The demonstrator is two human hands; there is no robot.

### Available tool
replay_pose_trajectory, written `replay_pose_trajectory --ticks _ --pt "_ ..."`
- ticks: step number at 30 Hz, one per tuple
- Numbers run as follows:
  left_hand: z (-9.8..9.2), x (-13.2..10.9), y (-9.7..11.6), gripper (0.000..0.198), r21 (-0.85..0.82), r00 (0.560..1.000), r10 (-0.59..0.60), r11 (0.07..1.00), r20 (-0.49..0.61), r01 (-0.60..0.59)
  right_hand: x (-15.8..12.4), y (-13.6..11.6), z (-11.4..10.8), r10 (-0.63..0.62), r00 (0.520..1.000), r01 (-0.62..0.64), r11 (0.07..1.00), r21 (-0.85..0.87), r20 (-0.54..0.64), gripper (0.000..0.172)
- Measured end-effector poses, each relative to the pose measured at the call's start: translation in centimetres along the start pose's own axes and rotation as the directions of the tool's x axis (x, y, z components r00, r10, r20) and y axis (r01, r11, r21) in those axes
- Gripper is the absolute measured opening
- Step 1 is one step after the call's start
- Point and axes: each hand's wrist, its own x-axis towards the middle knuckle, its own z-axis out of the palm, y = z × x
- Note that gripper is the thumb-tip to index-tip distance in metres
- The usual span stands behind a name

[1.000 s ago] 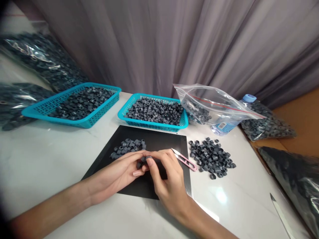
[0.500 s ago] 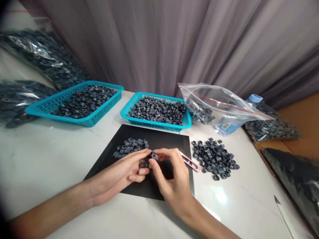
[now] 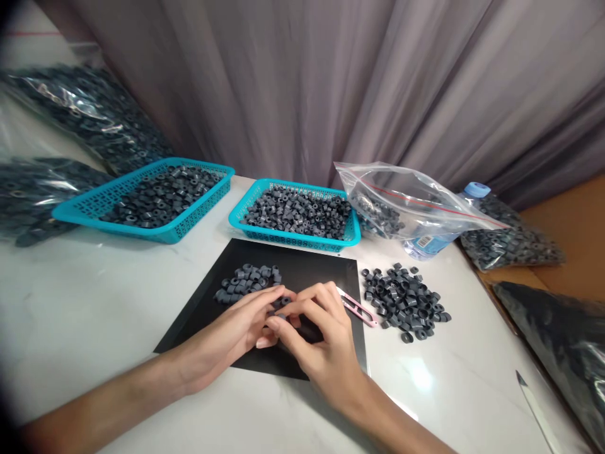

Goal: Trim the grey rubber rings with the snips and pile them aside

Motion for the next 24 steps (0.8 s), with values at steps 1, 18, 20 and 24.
replay_pose_trajectory --ticks 1,18,20,24 --pt "0.05 -0.04 -0.07 0.034 -0.001 1.000 0.002 1.000 0.011 -0.002 -0.02 0.04 0.01 0.002 1.000 -0.002 1.000 -0.016 0.009 0.004" --pt "0.30 -0.04 0.02 0.028 -0.034 0.999 0.013 0.999 0.043 -0.011 0.49 0.28 0.23 0.175 0.985 -0.174 0.982 0.069 -0.005 0.008" --pt "0.24 -0.03 0.05 0.025 -0.043 0.998 0.013 0.999 0.059 -0.010 0.46 0.37 0.20 0.181 0.983 -0.181 0.981 0.074 -0.001 0.008" --pt "0.24 -0.09 0.16 0.026 -0.039 0.998 0.004 0.999 0.060 -0.002 0.29 0.37 0.17 0.211 0.977 -0.209 0.973 0.101 -0.008 0.011"
